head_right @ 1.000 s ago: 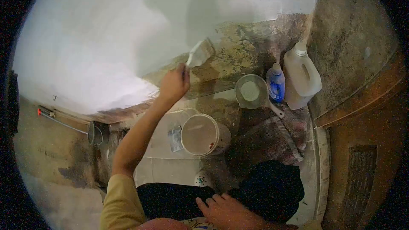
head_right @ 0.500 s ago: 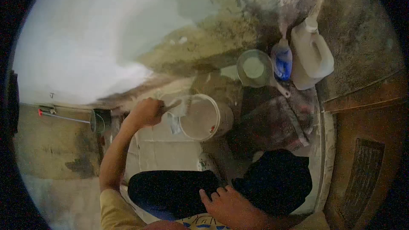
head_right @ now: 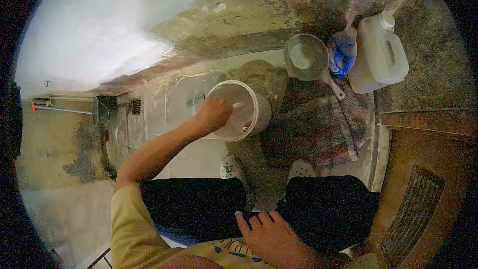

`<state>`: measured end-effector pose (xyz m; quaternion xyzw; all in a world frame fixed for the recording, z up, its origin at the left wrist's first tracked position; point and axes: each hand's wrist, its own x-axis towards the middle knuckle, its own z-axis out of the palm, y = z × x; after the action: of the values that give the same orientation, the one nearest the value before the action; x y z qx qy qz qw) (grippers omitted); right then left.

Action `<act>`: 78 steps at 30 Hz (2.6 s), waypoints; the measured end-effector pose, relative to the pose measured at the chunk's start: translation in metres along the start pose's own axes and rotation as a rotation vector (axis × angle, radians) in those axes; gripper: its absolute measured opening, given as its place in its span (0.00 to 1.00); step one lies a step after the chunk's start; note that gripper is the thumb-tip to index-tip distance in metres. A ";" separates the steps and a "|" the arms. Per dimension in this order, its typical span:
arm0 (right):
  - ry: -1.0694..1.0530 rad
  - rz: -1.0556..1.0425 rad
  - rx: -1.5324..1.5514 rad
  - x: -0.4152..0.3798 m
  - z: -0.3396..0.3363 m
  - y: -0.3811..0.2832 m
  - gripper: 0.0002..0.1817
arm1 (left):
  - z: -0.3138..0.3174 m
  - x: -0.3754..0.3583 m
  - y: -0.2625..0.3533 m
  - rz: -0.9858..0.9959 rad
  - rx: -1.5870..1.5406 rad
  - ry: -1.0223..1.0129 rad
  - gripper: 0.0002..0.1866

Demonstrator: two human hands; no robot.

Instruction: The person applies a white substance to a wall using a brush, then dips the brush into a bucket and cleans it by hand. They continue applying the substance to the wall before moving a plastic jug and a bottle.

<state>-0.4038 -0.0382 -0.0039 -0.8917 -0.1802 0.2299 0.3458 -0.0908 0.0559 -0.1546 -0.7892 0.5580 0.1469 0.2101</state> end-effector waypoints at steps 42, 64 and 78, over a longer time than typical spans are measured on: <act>0.048 0.208 -0.043 0.007 0.008 -0.012 0.33 | -0.010 0.003 -0.015 0.135 -0.028 -0.066 0.08; -0.011 0.032 -0.018 0.019 0.007 0.005 0.32 | -0.032 -0.112 -0.061 -0.094 -0.289 0.614 0.15; -0.001 0.034 0.004 0.018 0.001 -0.002 0.35 | 0.003 -0.050 -0.100 -0.286 -0.645 0.824 0.12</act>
<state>-0.3898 -0.0280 -0.0086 -0.8938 -0.1646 0.2367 0.3436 -0.0133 0.1270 -0.1174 -0.8739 0.4080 -0.0410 -0.2613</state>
